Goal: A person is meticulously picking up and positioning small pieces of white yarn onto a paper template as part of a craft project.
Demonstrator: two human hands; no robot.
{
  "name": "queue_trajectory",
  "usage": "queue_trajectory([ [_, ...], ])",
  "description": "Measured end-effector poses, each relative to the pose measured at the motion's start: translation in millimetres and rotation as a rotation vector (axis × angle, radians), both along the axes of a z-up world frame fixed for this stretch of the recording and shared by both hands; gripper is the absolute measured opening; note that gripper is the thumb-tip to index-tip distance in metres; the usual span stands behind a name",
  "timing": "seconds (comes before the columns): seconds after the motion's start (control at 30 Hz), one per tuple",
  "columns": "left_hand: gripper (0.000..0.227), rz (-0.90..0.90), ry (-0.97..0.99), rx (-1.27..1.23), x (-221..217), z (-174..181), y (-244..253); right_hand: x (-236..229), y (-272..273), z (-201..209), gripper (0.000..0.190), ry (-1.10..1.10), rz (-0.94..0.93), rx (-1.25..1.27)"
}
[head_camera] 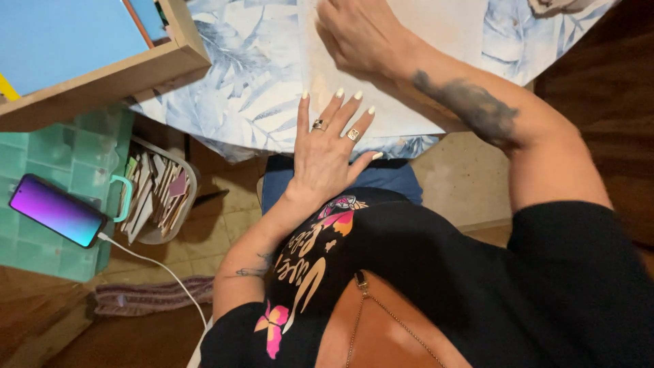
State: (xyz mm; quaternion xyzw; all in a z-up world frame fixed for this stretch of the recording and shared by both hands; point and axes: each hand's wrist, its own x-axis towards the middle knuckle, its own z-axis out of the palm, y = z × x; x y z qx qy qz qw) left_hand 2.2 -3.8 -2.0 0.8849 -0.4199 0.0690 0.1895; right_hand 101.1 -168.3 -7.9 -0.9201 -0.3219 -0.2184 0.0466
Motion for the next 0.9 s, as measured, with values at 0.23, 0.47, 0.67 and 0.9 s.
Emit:
queue_trajectory([
  [0.23,0.053,-0.015,-0.018,0.004,3,-3,2,-102,-66,15,0.021,0.289,0.039,-0.429],
  [0.47,0.055,-0.024,-0.025,0.035,4,-3,1,-81,-54,4,0.013,0.238,0.054,-0.455],
  [0.67,0.055,-0.002,-0.021,0.047,0,0,0,17,3,-14,0.016,0.092,-0.042,-0.367],
  [0.9,0.053,-0.02,-0.014,0.018,4,-2,1,-55,-68,28,0.018,0.199,0.379,-0.731],
])
